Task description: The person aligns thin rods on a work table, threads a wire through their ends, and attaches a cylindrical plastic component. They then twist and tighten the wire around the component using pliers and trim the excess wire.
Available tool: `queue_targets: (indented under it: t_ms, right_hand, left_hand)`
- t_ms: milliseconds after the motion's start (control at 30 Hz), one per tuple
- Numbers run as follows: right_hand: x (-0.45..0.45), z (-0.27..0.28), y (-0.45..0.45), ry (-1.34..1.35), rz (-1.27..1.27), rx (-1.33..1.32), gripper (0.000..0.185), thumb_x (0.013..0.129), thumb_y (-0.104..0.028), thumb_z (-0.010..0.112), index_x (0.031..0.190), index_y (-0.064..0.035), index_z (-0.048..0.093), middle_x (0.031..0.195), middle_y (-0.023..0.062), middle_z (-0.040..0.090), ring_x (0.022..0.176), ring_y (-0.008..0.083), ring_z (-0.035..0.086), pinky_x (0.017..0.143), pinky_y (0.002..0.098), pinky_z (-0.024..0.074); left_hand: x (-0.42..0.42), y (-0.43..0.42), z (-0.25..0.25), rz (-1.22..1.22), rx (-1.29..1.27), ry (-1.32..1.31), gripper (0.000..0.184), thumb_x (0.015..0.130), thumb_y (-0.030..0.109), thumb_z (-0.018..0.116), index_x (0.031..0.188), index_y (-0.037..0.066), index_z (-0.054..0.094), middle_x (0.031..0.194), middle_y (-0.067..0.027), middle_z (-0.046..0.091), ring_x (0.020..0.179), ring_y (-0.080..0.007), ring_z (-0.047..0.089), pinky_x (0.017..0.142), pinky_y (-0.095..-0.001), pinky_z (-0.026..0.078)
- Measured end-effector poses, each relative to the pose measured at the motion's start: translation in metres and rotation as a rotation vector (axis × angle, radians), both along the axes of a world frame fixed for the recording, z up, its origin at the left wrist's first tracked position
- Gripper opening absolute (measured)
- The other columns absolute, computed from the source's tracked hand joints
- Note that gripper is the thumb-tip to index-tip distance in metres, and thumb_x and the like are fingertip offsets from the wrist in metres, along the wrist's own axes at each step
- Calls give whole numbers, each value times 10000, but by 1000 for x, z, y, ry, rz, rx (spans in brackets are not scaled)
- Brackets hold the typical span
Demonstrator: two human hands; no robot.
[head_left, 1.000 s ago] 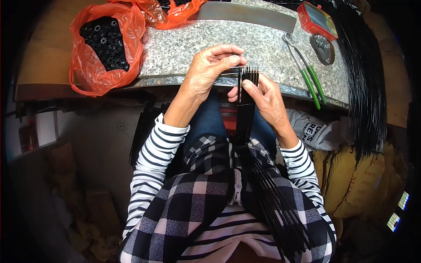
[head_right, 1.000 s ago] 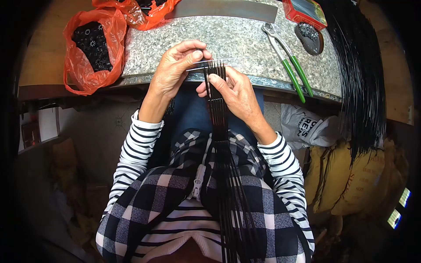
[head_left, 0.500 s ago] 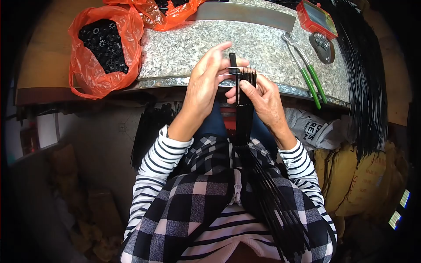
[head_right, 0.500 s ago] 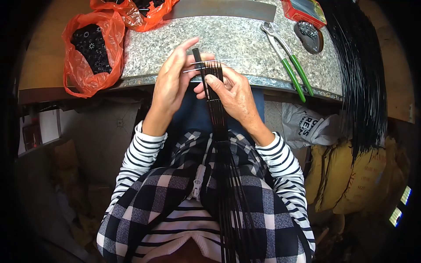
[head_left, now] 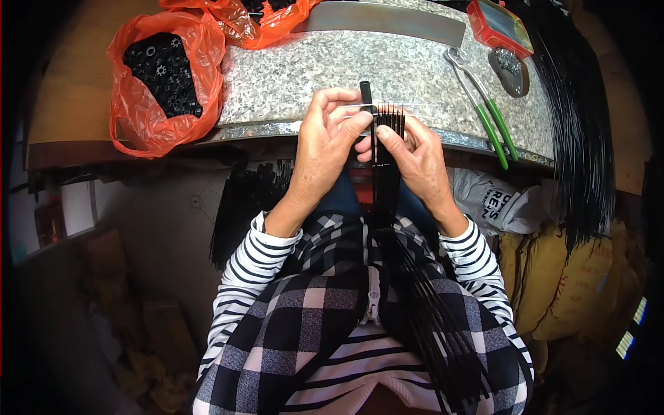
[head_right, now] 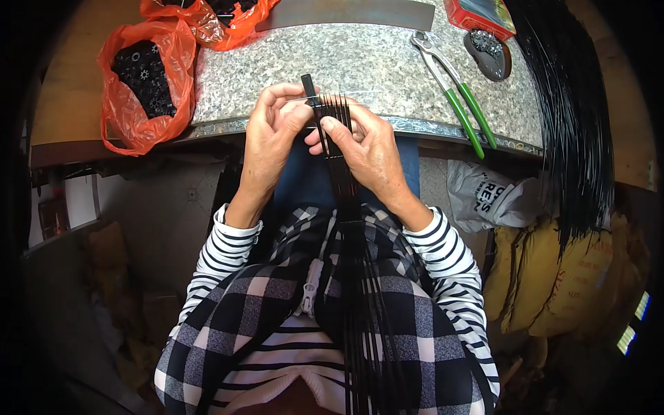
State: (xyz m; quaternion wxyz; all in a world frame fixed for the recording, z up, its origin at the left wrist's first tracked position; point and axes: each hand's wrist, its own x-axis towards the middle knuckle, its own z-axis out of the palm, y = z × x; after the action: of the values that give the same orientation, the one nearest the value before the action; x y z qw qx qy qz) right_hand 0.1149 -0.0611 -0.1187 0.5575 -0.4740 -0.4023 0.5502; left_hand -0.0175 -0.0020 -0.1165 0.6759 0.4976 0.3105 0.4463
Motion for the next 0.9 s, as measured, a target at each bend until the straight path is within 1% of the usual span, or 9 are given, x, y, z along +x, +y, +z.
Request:
queue_targets:
  t_ms: [67,233,367,433,467,533,667,767,900]
  right_hand:
    - [-2,0,1,-1,6,16,254,923,-97,464,1126,55,475,850,139,624,739,179,633,677,271,528]
    - [-8,1,-2,-73,-113,20,166,903,-66,487,1021,50,490,823,133,629,727,160,638,621,248,528]
    - [-8,6,-4,-209,-84,34,154,926,-88,445,1016,36,448,830,136,620,692,171,638,651,277,534]
    - [-3,3,-1,64,15,-30,188,927,-114,453,1037,39,450,821,136,620,692,171,639,653,275,534]
    - [0,3,1,64,13,-30,188,927,-114,453,1037,39,450,821,136,620,692,171,639,653,275,534]
    - [5,1,5,272,113,-142,213,926,-134,464,1048,42,455,811,137,620,684,177,638,648,271,534]
    - [-2,0,1,194,79,-77,244,925,-165,476,1058,39,466,811,135,621,689,175,637,651,274,533]
    - [-13,5,-5,78,-15,-40,256,921,-176,485,1051,44,496,809,134,630,720,180,639,674,276,522]
    - [-4,-2,2,255,119,-144,330,932,-264,467,1082,29,488,846,132,635,733,171,643,666,258,527]
  left_hand:
    - [0,1,1,-32,42,33,214,853,7,555,1043,-33,466,951,-106,561,875,-124,547,796,-260,462]
    - [2,-3,9,-26,-127,27,221,834,-1,582,1031,-54,499,876,-88,582,713,-72,533,622,-194,460]
    - [2,-6,8,6,-91,23,214,837,4,583,1028,-58,509,874,-85,585,685,-57,519,587,-183,447]
    - [-1,-5,8,-20,-151,24,213,840,8,581,1032,-59,516,877,-81,588,693,-61,526,597,-186,450]
    - [-1,-4,7,-22,-152,24,213,840,8,581,1032,-59,516,877,-81,588,693,-61,526,597,-186,450]
    - [-2,0,4,-39,-171,-16,217,840,12,583,1037,-53,518,886,-75,592,695,-64,529,600,-187,451]
    - [-2,-9,11,-2,-116,48,214,838,14,587,1034,-47,525,906,-75,597,697,-61,535,590,-178,445]
    - [-4,-16,21,34,-216,-12,230,834,11,591,1053,-35,539,931,-84,604,697,-53,543,567,-155,431]
    - [-6,-13,11,53,-196,5,265,833,9,591,1091,-33,540,928,-88,612,697,-54,541,568,-159,434]
